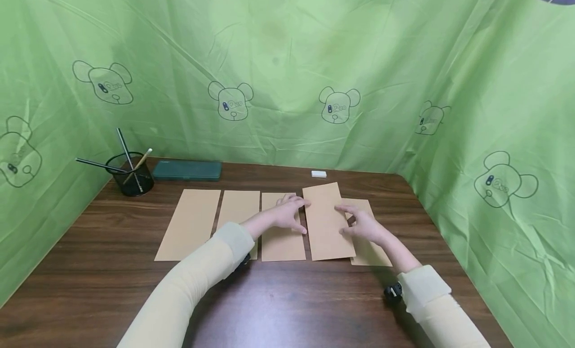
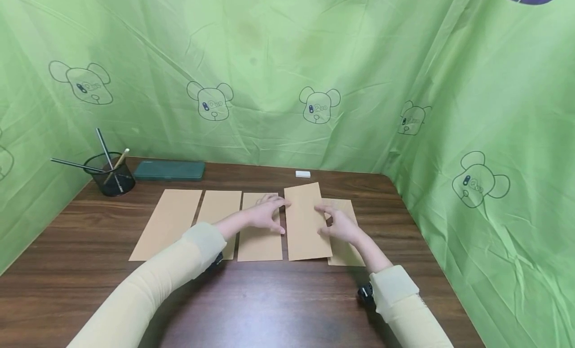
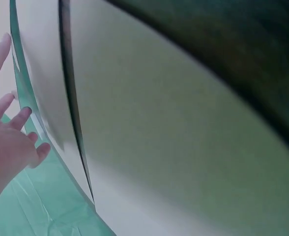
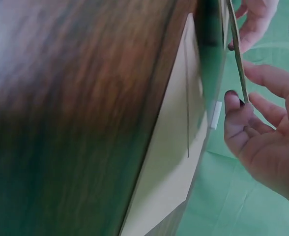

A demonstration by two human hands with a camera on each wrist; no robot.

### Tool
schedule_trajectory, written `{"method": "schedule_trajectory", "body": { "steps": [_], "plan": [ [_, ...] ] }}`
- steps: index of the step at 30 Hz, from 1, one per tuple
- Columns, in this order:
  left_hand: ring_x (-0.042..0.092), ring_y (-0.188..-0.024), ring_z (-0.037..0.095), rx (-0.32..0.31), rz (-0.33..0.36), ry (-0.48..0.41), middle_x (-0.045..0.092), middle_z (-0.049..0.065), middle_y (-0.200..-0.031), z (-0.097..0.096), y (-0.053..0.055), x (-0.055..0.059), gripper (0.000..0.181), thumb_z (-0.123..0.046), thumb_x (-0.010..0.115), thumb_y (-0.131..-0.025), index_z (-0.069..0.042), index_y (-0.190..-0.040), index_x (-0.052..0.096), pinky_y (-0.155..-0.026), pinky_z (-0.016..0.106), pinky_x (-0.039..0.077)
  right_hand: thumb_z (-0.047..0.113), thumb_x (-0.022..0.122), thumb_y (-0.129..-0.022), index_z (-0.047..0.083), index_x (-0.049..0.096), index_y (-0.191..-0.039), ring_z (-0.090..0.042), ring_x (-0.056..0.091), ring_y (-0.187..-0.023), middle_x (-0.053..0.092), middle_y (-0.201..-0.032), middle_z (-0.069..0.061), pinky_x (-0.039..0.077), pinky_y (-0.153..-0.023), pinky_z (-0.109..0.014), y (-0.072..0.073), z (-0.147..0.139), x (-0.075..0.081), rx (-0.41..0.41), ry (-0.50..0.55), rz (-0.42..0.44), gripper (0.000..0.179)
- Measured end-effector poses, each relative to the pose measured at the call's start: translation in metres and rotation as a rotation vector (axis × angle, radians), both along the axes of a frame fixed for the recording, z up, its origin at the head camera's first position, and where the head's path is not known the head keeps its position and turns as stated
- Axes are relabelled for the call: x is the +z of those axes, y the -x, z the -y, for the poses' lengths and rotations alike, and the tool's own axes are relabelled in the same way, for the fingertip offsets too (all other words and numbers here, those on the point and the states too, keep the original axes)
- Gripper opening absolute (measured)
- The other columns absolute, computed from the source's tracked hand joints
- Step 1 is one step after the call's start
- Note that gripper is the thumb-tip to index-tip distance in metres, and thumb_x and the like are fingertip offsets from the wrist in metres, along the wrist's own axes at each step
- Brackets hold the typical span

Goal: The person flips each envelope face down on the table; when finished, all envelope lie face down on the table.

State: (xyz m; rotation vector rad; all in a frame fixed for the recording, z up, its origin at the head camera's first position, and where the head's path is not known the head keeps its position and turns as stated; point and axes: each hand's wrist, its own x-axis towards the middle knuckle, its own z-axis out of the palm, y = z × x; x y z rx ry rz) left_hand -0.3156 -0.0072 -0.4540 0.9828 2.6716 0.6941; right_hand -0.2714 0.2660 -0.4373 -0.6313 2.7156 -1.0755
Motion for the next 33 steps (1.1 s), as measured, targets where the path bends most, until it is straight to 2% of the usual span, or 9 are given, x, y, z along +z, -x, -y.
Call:
{"method": "schedule_trajectory", "body": {
  "steps": [2, 4, 9, 11, 14, 19, 22, 29, 33],
  "plan": [
    [0.012, -0.142, 0.036, -0.002, -0.003, 0.025, 0.033, 0.008, -0.15, 0.0, 0.0, 0.0, 0.089, -0.047, 0.078, -0.071, -0.017, -0.145, 0.037, -0.111, 0.056, 0.013, 0.008, 0.078, -0.073, 0.001, 0.047, -0.136, -0.016, 0.059, -0.076, 0.048, -0.135, -0.02, 0.048, -0.066, -0.024, 0.0, -0.002, -0.004, 0.021, -0.056, -0.008, 0.07],
    [0.012, -0.142, 0.036, -0.004, -0.007, 0.051, 0.033, 0.008, -0.15, 0.0, 0.0, -0.001, 0.089, -0.049, 0.077, -0.072, -0.017, -0.144, 0.038, -0.111, 0.056, 0.012, 0.011, 0.08, -0.072, 0.0, 0.048, -0.135, -0.019, 0.059, -0.083, 0.051, -0.131, -0.02, 0.048, -0.074, -0.03, -0.001, -0.002, -0.006, 0.048, -0.105, -0.037, 0.071],
    [0.011, -0.142, 0.038, -0.007, -0.014, 0.099, 0.032, 0.009, -0.151, -0.002, -0.003, -0.002, 0.09, -0.054, 0.076, -0.071, -0.018, -0.144, 0.038, -0.112, 0.057, 0.011, 0.012, 0.081, -0.071, -0.004, 0.051, -0.13, -0.028, 0.053, -0.095, 0.056, -0.122, -0.023, 0.044, -0.082, -0.039, -0.004, 0.0, -0.008, 0.093, -0.185, -0.121, 0.068],
    [0.012, -0.142, 0.038, -0.003, -0.023, 0.11, 0.033, 0.01, -0.15, -0.003, -0.005, -0.001, 0.089, -0.056, 0.074, -0.071, -0.018, -0.144, 0.039, -0.112, 0.057, 0.012, 0.012, 0.081, -0.072, -0.005, 0.051, -0.13, -0.028, 0.052, -0.089, 0.055, -0.121, -0.025, 0.043, -0.078, -0.037, -0.004, 0.0, -0.008, 0.094, -0.195, -0.118, 0.067],
    [0.012, -0.142, 0.039, 0.001, -0.034, 0.121, 0.033, 0.012, -0.15, -0.004, -0.007, 0.0, 0.088, -0.057, 0.073, -0.072, -0.017, -0.143, 0.04, -0.112, 0.057, 0.011, 0.013, 0.08, -0.072, -0.004, 0.051, -0.13, -0.029, 0.052, -0.092, 0.052, -0.124, -0.027, 0.044, -0.078, -0.037, -0.005, 0.0, -0.008, 0.082, -0.211, -0.1, 0.067],
    [0.012, -0.141, 0.04, -0.001, -0.056, 0.161, 0.033, 0.013, -0.149, -0.007, -0.01, 0.002, 0.088, -0.057, 0.073, -0.072, -0.016, -0.142, 0.041, -0.112, 0.057, 0.012, 0.016, 0.08, -0.074, -0.003, 0.05, -0.132, -0.035, 0.051, -0.107, 0.045, -0.131, -0.031, 0.044, -0.087, -0.046, -0.005, 0.002, -0.01, 0.076, -0.233, -0.077, 0.068],
    [0.012, -0.141, 0.038, 0.002, -0.081, 0.2, 0.032, 0.013, -0.149, -0.007, -0.011, 0.001, 0.086, -0.059, 0.072, -0.072, -0.017, -0.141, 0.043, -0.112, 0.055, 0.013, 0.016, 0.079, -0.075, -0.002, 0.052, -0.131, -0.037, 0.049, -0.11, 0.042, -0.133, -0.031, 0.044, -0.088, -0.048, -0.005, 0.002, -0.01, 0.07, -0.237, -0.058, 0.065],
    [0.011, -0.142, 0.038, 0.0, -0.09, 0.219, 0.031, 0.013, -0.15, -0.009, -0.012, -0.001, 0.085, -0.06, 0.071, -0.072, -0.016, -0.14, 0.045, -0.112, 0.056, 0.013, 0.019, 0.078, -0.077, 0.0, 0.055, -0.128, -0.032, 0.05, -0.103, 0.039, -0.136, -0.029, 0.043, -0.082, -0.04, -0.004, 0.0, -0.011, 0.069, -0.265, -0.038, 0.059],
    [0.012, -0.142, 0.038, -0.003, -0.084, 0.226, 0.029, 0.012, -0.152, -0.008, -0.012, 0.0, 0.086, -0.06, 0.071, -0.071, -0.017, -0.14, 0.044, -0.112, 0.056, 0.012, 0.019, 0.078, -0.077, -0.001, 0.055, -0.127, -0.034, 0.051, -0.102, 0.038, -0.136, -0.03, 0.044, -0.083, -0.042, -0.004, -0.003, -0.007, 0.079, -0.235, -0.052, 0.059]
  ]
}}
